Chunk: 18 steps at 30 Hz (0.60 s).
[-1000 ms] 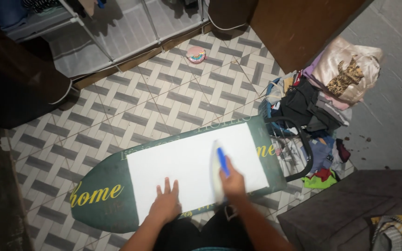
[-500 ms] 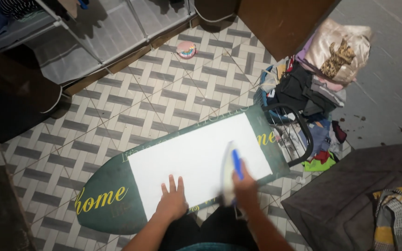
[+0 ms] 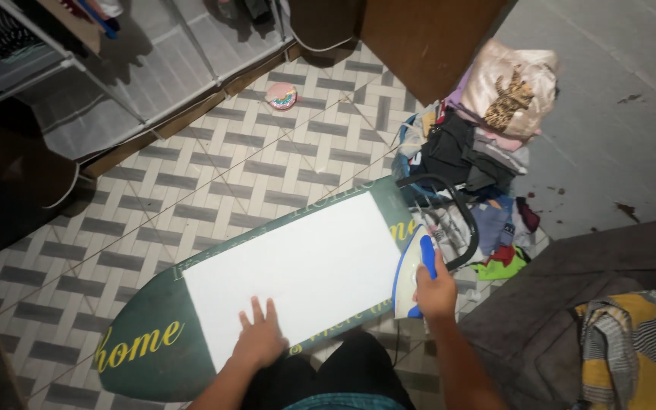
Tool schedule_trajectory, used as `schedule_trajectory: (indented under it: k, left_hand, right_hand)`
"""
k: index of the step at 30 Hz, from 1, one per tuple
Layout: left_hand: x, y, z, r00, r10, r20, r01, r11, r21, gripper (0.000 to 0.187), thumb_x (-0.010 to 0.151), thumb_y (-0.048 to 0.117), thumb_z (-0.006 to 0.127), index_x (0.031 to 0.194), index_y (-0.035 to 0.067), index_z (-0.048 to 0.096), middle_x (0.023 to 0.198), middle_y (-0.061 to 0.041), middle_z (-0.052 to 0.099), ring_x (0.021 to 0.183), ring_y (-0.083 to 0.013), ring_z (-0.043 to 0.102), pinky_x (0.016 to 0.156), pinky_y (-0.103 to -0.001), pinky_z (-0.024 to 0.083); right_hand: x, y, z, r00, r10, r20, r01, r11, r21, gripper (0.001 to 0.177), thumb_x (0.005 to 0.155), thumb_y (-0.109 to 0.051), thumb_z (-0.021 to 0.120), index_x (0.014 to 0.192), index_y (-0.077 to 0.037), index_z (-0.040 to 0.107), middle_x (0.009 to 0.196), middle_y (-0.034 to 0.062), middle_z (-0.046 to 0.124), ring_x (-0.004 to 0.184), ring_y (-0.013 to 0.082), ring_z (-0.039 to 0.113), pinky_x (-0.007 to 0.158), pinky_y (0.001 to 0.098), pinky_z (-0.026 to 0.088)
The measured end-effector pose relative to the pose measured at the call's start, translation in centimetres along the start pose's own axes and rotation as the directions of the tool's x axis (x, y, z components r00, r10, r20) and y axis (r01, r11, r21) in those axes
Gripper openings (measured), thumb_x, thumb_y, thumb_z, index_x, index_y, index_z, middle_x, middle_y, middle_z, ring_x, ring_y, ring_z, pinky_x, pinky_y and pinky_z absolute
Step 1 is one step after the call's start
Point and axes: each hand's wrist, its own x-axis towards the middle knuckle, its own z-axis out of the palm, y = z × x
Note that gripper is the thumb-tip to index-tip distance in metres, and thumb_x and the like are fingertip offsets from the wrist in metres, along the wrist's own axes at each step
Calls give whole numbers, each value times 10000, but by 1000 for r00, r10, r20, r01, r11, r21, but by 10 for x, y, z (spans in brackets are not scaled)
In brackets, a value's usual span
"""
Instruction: Ironing and folding a white piece of cloth on an ironing board.
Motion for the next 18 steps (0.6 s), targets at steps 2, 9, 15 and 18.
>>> schedule_trajectory:
  k: [2,9,15,18]
  left_hand:
    - [-10,9,-8,999,-20,-28,20,1000,-8,984,909,305,693,1629,119,48,1698,-231,-97,1519,-582,48,1214,-576,297]
    - [-9,34,32,986,139,-88,-143,989,-46,681,977,284,580,1571,117,290,1668,-251,148,1471,-538,288,1189,-576,351]
    - [-37,74,19,1000,4,12,-3,999,-47,692,975,317,623,1564,153,299,1709,-149,49,1510,-525,185,1195,-593,312]
    - [-34,68,20,999,14,32,-10,992,-127,673,976,325,610,1558,164,312,1720,-132,46,1523,-537,158,1183,-543,373]
  right_hand:
    - [-1,-1,1,999,-30,17,30,999,-25,615,935,-124,591,1529,-51,452,707,29,623,436,110,491,415,290,438]
    - [4,39,41,855,-372,362,491,805,-332,583,1014,-187,640,1554,-83,448,815,106,671,655,169,599,579,335,501]
    - [43,-29,47,934,-8,358,220,801,-557,628,958,-250,613,1557,-176,438,755,181,716,604,252,649,582,392,517]
    - [67,-4,40,914,-188,361,370,751,-547,626,940,-248,648,1534,-169,466,773,156,719,630,211,678,604,345,528]
